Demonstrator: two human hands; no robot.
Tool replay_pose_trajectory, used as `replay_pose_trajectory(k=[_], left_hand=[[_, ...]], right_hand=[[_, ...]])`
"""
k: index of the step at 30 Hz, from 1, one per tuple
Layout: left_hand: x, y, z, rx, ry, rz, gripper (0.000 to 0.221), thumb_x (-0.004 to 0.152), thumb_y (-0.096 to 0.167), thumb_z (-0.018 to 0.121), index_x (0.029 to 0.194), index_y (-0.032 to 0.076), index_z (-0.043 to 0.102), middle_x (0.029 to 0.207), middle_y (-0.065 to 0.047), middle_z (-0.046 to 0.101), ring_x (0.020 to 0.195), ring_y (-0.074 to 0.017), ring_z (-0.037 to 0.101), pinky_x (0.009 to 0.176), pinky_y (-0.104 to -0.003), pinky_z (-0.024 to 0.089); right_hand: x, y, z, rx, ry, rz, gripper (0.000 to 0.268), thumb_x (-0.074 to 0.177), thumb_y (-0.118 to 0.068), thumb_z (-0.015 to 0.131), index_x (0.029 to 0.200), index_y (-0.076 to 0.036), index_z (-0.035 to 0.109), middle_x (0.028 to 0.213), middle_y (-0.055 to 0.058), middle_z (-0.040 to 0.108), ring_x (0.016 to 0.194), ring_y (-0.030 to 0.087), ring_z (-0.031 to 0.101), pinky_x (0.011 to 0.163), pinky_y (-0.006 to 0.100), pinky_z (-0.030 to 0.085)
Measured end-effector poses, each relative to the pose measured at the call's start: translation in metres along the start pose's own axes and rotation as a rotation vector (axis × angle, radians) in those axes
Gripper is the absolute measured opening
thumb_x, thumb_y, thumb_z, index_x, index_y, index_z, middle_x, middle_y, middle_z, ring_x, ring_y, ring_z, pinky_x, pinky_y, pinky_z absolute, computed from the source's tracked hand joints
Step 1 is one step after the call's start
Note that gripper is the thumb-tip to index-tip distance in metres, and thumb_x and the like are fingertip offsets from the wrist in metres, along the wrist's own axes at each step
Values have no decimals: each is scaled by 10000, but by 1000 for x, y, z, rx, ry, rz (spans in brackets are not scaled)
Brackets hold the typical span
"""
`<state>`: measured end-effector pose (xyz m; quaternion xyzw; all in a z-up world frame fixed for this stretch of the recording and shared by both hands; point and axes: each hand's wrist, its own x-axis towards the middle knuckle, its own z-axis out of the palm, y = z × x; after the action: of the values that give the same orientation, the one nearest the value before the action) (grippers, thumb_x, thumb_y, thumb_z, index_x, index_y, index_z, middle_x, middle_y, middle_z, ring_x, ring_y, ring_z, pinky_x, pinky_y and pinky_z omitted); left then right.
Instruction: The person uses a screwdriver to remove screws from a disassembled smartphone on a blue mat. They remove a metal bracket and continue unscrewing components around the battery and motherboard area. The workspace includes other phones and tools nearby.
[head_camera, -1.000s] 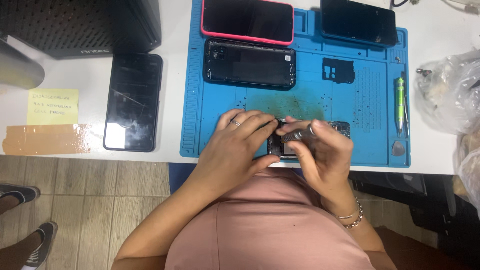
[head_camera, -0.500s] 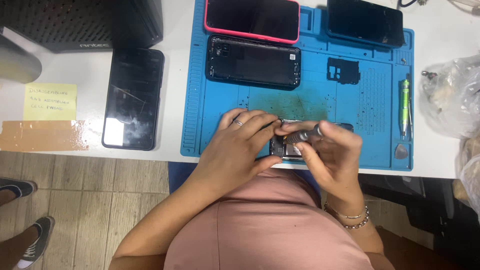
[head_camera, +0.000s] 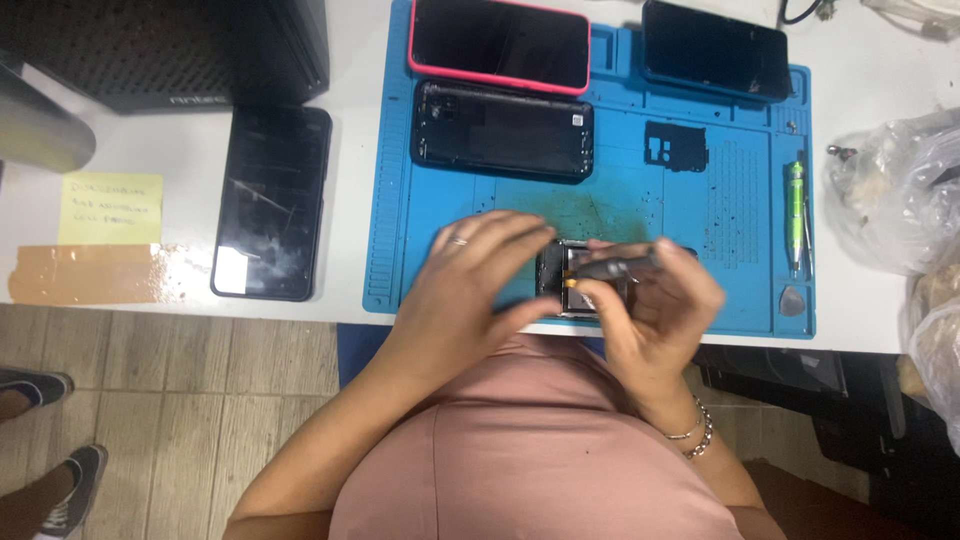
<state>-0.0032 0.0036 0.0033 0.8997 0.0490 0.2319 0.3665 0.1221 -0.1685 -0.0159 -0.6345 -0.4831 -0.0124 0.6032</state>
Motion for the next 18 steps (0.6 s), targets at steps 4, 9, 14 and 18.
replay_pose_trajectory(k=[4, 9, 14, 18], left_hand=[[0, -3, 2, -20, 209, -100, 390, 1004, 246, 695, 1337, 61, 614, 1348, -117, 630, 1261, -331, 577, 1085, -455, 461], [12, -5, 6, 53, 231, -142, 223, 994, 69, 644, 1209, 15, 661, 1291, -161, 618, 1194, -344, 607, 1062, -487, 450], [30, -6, 18, 210, 201, -148, 93, 947, 85, 675, 1018, 55, 726, 1145, -80, 644, 1022, -321, 590, 878, -434, 500], [34, -13, 35, 358, 183, -160, 57, 922, 109, 694, 956, 85, 732, 1072, -26, 659, 962, -306, 594, 823, -440, 464]], right_hand=[[16, -10, -8, -38, 116, -45, 731, 970, 150, 708, 1478, -183, 300, 1141, 233, 595, 958, 357, 702, 1010, 524, 667], [25, -15, -18, -149, 197, -10, 676, 1025, 84, 707, 1494, -163, 287, 1124, 303, 562, 924, 402, 674, 1003, 536, 641], [20, -5, -24, -79, 240, 36, 707, 1017, 135, 695, 1516, -175, 303, 1131, 301, 568, 953, 397, 657, 1048, 555, 625], [16, -1, -29, -68, 231, 36, 676, 1010, 59, 717, 1507, -154, 312, 1235, 248, 523, 961, 347, 654, 1032, 533, 652]])
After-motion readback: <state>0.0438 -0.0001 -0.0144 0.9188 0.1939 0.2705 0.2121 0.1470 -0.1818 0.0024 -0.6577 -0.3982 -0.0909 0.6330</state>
